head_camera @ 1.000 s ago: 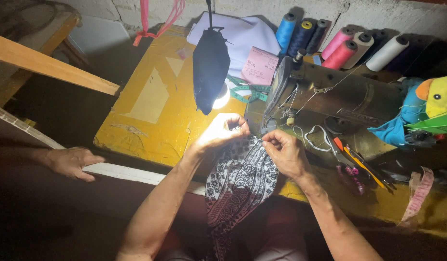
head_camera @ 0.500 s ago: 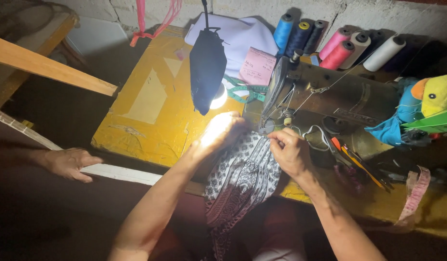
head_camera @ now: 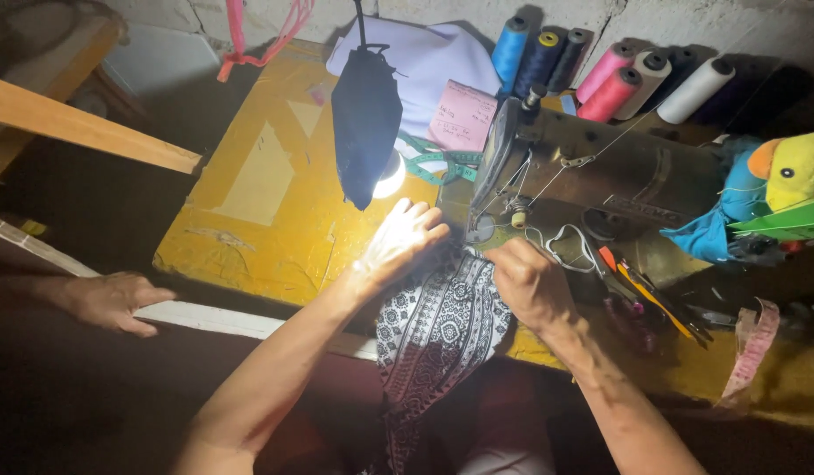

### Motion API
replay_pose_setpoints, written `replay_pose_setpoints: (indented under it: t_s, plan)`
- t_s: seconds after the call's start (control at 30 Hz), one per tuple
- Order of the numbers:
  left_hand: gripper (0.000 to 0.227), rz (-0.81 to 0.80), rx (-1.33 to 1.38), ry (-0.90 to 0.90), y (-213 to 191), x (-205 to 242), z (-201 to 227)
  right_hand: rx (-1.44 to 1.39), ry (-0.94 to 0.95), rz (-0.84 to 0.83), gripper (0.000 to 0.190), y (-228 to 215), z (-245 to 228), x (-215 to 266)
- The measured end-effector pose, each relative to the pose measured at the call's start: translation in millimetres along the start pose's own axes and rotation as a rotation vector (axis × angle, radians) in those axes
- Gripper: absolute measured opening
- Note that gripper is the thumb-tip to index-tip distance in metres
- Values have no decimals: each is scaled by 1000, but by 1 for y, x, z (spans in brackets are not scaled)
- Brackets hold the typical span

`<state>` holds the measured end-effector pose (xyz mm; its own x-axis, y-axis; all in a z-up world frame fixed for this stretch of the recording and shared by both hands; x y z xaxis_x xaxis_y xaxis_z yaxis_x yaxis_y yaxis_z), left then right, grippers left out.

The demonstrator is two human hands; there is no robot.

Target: Preparing and inspecting a strip of patterned fabric at a sewing workstation by running it through the hands to check for quality and alignment.

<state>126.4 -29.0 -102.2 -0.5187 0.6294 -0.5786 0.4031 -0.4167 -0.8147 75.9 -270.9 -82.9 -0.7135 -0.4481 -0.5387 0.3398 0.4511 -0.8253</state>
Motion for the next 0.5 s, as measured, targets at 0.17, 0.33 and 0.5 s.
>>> replay_pose_setpoints:
  t_s: [0.17,0.33,0.5]
  plan:
    - [12,84,-21,139,-19,-1,9,124,-183,106,16,-11,-13,6]
    - [11,110,-55,195,-25,1,9,86,-223,97,17,-20,-25,6]
    - [12,117,-93,208,-29,3,13,92,-251,85,14,-25,-30,3]
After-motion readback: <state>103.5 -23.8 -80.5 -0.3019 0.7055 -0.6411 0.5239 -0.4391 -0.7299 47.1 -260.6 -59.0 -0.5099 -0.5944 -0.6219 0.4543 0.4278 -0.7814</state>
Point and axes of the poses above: each hand's wrist, its own x-axis away from the middle knuckle, its own y-axis out of the palm, z = x × y, the point moved 2 cm from there along -x, towards the middle knuckle, and after that the axes turned 7 degrees about x, right-handed, at the moved point
